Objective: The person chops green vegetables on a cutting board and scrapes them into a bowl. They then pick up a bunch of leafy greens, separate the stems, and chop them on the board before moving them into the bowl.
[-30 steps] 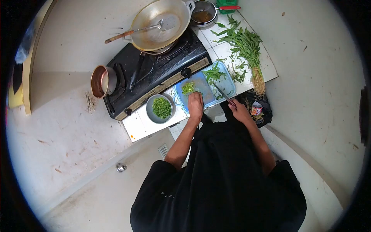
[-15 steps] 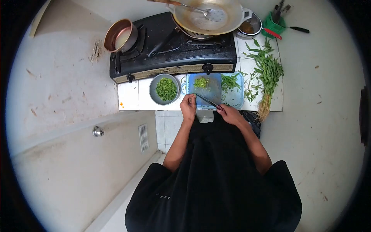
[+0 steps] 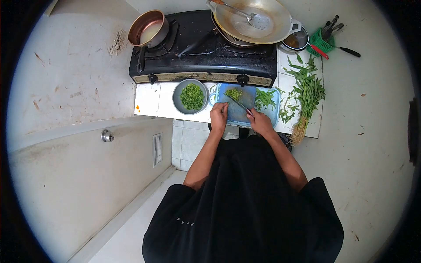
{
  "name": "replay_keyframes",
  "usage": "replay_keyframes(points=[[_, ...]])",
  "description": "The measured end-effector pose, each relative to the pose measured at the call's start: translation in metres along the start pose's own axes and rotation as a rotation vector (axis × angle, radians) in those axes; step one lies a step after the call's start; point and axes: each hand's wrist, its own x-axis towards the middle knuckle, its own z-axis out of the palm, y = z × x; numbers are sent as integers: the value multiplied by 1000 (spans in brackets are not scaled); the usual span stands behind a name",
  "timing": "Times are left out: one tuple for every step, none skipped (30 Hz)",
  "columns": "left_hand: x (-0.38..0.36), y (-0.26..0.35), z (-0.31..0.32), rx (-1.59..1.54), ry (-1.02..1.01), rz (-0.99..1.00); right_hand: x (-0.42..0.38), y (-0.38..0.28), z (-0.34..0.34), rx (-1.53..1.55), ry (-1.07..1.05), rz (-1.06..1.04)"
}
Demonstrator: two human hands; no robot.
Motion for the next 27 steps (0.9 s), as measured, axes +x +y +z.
replay_keyframes(points=[[3,-1,3,2,-5,3,-3,1,2,36,16,12],[5,-2,6,61,8,94,-6,1,5,42,18,16],[5,-3,7,119,20,185,-9,2,10,78,33,18],[5,-3,7,119,10,188,-13,3,14,114,48,21],[4,-4,7,159,-8,230,-19,4,18,118,52,29],[3,-3,6,199,-25,272,-24,2,21,132,47,33],[3,-2,5,199,-32,278,-28,0,23,147,42,35],[1,-1,4,192,-26,284,-30,-1,25,152,47,42],[0,0,3,185,-20,288,-32,-3,26,159,30,62],[2,0,2,184,-28,294,-33,-4,28,166,14,82],[3,0,2,173,-29,260,-34,-4,29,170,21,91],[4,1,2,161,-32,225,-35,-5,30,165,40,86],[4,2,3,157,-42,230,-36,-6,31,159,60,81],[5,3,3,166,-42,207,-37,-7,33,161,65,91],[6,2,3,177,-41,183,-38,-9,35,159,72,97],[6,2,3,175,-47,186,-38,-11,36,156,77,100],[7,1,2,156,-41,200,-38,-12,36,157,81,103],[8,-1,2,139,-34,213,-38,-15,36,144,90,109],[8,-3,1,139,-36,213,-39,-18,36,131,99,114],[9,-5,1,149,-54,223,-38,-20,36,132,98,114],[10,-6,0,159,-74,233,-38,-25,34,58,102,157],[10,-7,0,160,-76,234,-37,-30,33,-15,107,201],[10,-7,0,168,-78,242,-36,-34,34,-14,109,202],[10,-6,0,175,-80,251,-34,-35,35,-15,131,190],[10,-6,0,175,-80,252,-32,-36,36,-16,152,178],[9,-5,-1,152,-83,233,-30,-37,37,-17,152,178],[8,-4,-2,130,-86,214,-28,-38,38,-6,167,204]])
